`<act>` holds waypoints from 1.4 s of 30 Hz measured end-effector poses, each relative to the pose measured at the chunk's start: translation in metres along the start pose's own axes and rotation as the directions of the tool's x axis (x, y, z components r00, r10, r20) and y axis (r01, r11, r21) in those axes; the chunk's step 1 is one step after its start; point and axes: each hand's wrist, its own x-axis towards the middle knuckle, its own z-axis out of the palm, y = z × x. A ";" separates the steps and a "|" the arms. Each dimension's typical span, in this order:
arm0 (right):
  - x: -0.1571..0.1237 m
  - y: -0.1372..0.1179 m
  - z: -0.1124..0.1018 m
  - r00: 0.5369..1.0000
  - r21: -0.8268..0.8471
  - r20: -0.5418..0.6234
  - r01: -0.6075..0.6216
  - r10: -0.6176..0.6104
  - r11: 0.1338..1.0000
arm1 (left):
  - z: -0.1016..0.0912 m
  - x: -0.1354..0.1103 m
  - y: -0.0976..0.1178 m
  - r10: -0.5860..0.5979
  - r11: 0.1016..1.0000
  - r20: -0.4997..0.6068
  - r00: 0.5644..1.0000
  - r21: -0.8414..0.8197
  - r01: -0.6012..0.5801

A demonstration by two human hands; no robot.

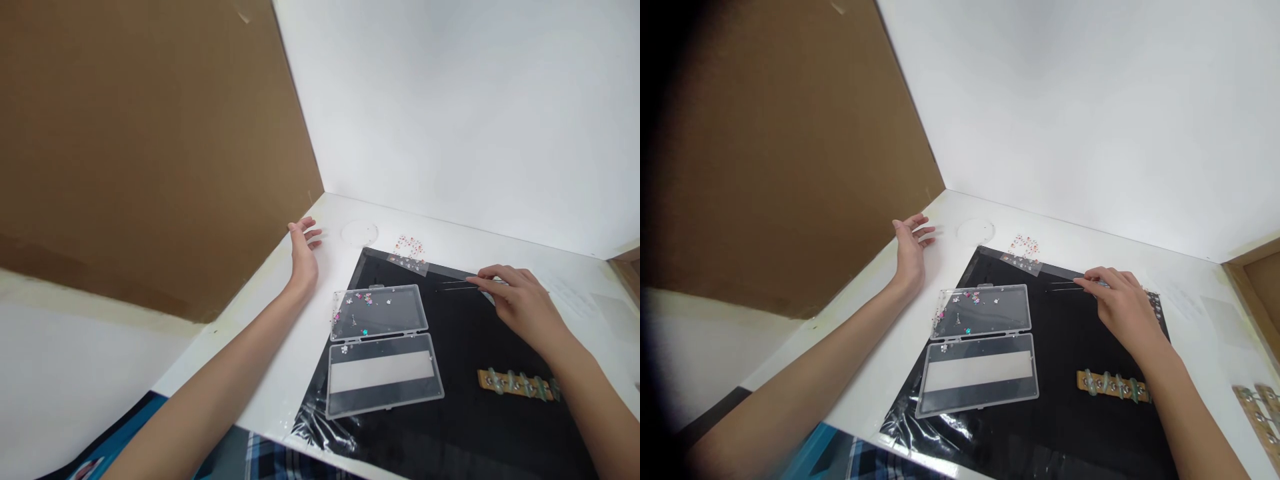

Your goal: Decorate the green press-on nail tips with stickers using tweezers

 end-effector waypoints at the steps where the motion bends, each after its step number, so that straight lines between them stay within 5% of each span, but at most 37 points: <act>1: 0.000 0.000 0.000 1.000 0.002 -0.002 0.004 -0.004 1.000 | 0.000 0.000 0.000 0.000 1.000 0.002 1.000 0.001 0.000; 9: 0.001 -0.006 -0.006 0.998 -0.020 -0.063 0.020 -0.021 1.000 | -0.002 0.000 -0.002 0.009 1.000 0.014 1.000 0.016 -0.010; 14: -0.007 -0.015 -0.029 0.995 -0.039 -0.091 0.047 -0.050 0.998 | -0.002 0.001 -0.004 0.021 1.000 0.022 1.000 0.016 -0.022; 21: -0.057 -0.037 -0.081 0.998 -0.100 -0.050 0.028 -0.033 0.995 | -0.001 0.006 -0.007 0.017 1.000 0.014 1.000 -0.023 -0.017; 24: -0.090 -0.050 -0.092 0.997 -0.126 -0.039 -0.068 0.064 0.990 | -0.001 0.009 -0.008 0.013 0.999 0.004 1.000 -0.039 -0.012; 33: -0.167 -0.081 -0.092 0.958 -0.203 -0.108 -0.283 0.266 0.937 | -0.003 0.014 -0.010 0.028 0.998 -0.002 1.000 -0.047 -0.028; 42: -0.172 -0.095 -0.085 0.977 -0.270 -0.134 -0.198 0.167 0.942 | -0.006 0.016 -0.012 0.037 0.999 -0.008 0.999 -0.021 -0.037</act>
